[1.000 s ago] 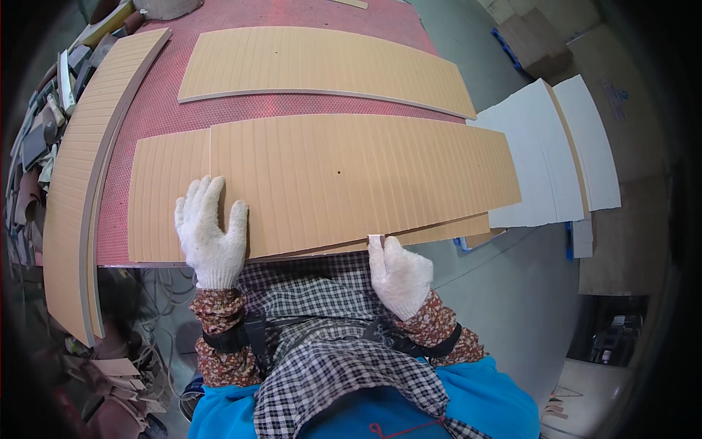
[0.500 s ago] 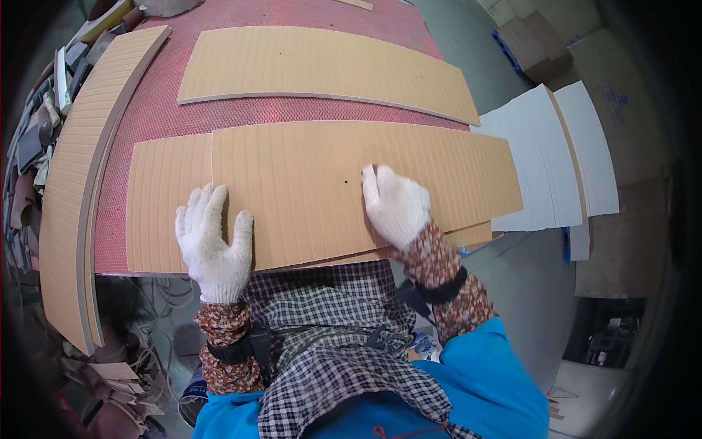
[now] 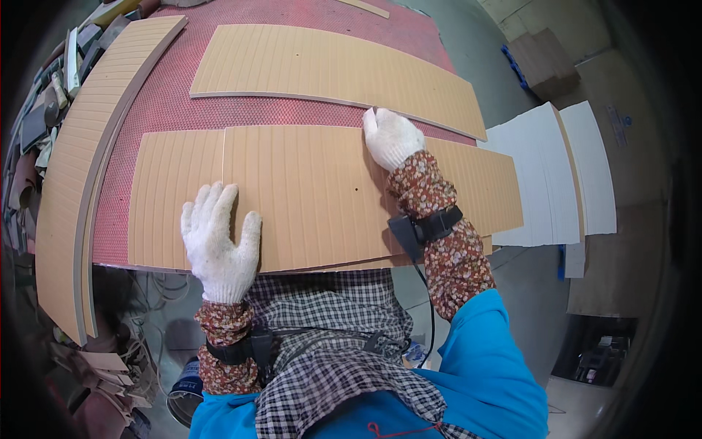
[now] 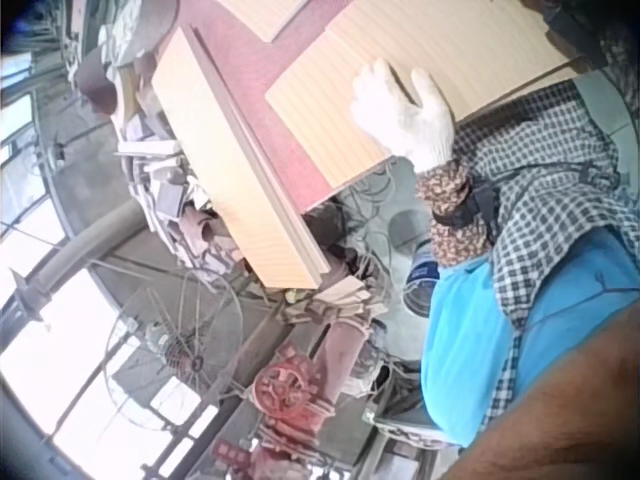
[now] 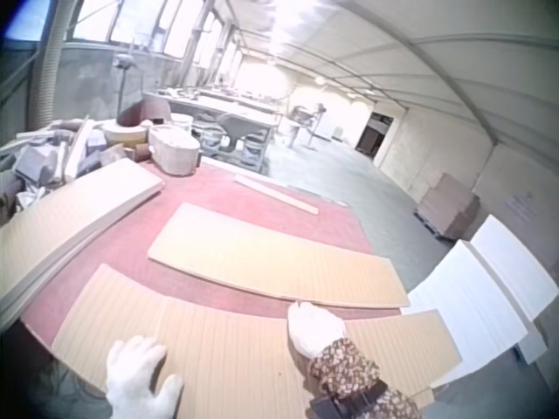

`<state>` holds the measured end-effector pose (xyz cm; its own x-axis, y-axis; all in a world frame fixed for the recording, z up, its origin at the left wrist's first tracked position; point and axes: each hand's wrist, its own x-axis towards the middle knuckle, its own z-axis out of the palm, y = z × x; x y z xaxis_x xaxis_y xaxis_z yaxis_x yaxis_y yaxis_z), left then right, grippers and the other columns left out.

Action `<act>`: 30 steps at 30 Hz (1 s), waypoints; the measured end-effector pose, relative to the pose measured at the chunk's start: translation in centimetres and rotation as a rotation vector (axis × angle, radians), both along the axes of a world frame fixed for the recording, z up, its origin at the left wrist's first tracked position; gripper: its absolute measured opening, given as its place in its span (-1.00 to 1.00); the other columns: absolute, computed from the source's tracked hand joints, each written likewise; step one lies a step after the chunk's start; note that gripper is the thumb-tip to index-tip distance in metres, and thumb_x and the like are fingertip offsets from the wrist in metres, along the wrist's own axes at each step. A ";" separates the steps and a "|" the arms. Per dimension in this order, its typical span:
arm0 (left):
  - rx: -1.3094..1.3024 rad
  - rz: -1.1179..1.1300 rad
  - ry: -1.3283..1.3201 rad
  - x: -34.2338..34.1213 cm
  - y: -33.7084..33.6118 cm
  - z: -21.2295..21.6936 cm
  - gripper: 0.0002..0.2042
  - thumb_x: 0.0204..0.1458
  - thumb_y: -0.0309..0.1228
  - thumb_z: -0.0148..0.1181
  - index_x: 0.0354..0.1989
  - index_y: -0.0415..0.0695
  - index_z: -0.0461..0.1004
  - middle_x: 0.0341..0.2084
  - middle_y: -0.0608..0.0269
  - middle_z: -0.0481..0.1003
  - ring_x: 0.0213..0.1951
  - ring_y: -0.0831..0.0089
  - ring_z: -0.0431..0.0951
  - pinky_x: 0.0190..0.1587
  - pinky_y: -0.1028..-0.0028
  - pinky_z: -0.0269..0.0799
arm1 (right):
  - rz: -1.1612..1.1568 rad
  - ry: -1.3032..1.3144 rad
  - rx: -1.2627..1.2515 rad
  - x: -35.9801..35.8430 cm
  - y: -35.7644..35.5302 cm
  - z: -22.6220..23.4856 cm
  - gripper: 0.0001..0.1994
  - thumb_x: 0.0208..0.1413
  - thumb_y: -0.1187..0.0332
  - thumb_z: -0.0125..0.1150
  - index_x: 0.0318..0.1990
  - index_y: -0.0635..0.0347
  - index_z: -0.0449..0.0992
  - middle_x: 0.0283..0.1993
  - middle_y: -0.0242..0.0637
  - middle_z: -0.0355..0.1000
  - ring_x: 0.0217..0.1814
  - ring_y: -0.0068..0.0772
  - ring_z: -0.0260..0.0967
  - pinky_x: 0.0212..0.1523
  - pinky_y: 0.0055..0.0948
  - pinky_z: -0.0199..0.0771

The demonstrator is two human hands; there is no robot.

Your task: Sanding the edges and surfaces of wood panels with a small sanding block.

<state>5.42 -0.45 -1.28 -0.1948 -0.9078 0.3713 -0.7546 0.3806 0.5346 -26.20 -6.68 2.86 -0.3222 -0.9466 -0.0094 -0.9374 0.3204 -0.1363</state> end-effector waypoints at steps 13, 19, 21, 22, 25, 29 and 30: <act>-0.031 0.005 -0.010 0.0 -0.2 -0.4 -0.55 0.14 -0.31 0.34 0.19 -0.20 0.55 0.22 -0.07 0.53 0.36 0.00 0.41 0.51 0.04 0.06 | -0.031 0.012 -0.147 7.3 19.0 -0.7 -0.68 0.43 0.20 0.10 -0.38 0.17 0.48 -0.65 -0.08 0.46 -0.61 -0.07 0.54 -0.60 -0.19 0.50; -0.019 -0.028 0.028 0.0 -0.3 0.1 -0.55 0.13 -0.31 0.35 0.18 -0.20 0.55 0.22 -0.08 0.53 0.35 -0.01 0.41 0.50 0.04 0.07 | -0.002 0.031 -0.272 8.3 23.6 -2.4 -0.77 0.38 0.26 0.20 -0.33 0.17 0.49 -0.66 -0.21 0.42 -0.65 -0.15 0.48 -0.62 -0.24 0.45; -0.015 -0.024 0.027 0.0 -0.3 0.2 -0.55 0.13 -0.31 0.35 0.18 -0.21 0.55 0.22 -0.08 0.53 0.35 -0.01 0.41 0.50 0.04 0.07 | 0.033 0.058 -0.253 8.6 23.5 -1.6 -0.79 0.37 0.26 0.20 -0.28 0.18 0.51 -0.62 -0.21 0.44 -0.64 -0.16 0.49 -0.62 -0.24 0.46; -0.009 -0.028 0.029 0.0 -0.2 0.2 -0.55 0.13 -0.31 0.35 0.18 -0.22 0.55 0.22 -0.09 0.53 0.35 -0.01 0.42 0.50 0.04 0.08 | 0.062 0.089 -0.231 8.7 23.4 -1.3 -0.81 0.37 0.27 0.20 -0.23 0.20 0.54 -0.58 -0.21 0.47 -0.62 -0.18 0.51 -0.61 -0.24 0.46; -0.023 -0.021 0.029 -0.1 -0.3 0.0 -0.55 0.13 -0.30 0.36 0.17 -0.22 0.56 0.22 -0.08 0.53 0.35 -0.01 0.42 0.50 0.04 0.07 | -0.001 -0.048 -0.128 9.3 22.8 -0.5 -0.80 0.39 0.28 0.17 -0.09 0.21 0.59 -0.51 -0.21 0.48 -0.61 -0.19 0.52 -0.61 -0.24 0.47; -0.032 0.000 0.022 -0.1 -0.2 -0.4 -0.55 0.13 -0.30 0.36 0.18 -0.21 0.56 0.22 -0.08 0.53 0.35 -0.01 0.42 0.51 0.05 0.07 | -0.005 -0.009 -0.060 9.9 22.5 0.2 -0.74 0.43 0.21 0.11 -0.20 0.21 0.55 -0.57 -0.03 0.49 -0.55 0.04 0.53 -0.53 -0.06 0.50; -0.030 -0.004 0.022 -0.1 -0.3 -0.4 -0.54 0.13 -0.29 0.36 0.18 -0.21 0.56 0.22 -0.08 0.53 0.36 0.00 0.41 0.51 0.04 0.07 | 0.001 -0.001 -0.050 9.9 22.5 0.4 -0.75 0.43 0.21 0.10 -0.17 0.21 0.55 -0.58 -0.05 0.48 -0.56 0.04 0.53 -0.53 -0.06 0.51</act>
<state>5.33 -0.71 -1.69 -0.1900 -0.8955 0.4025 -0.7414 0.3996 0.5392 -16.27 15.85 3.31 -0.3210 -0.9463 0.0378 -0.9377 0.3120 -0.1527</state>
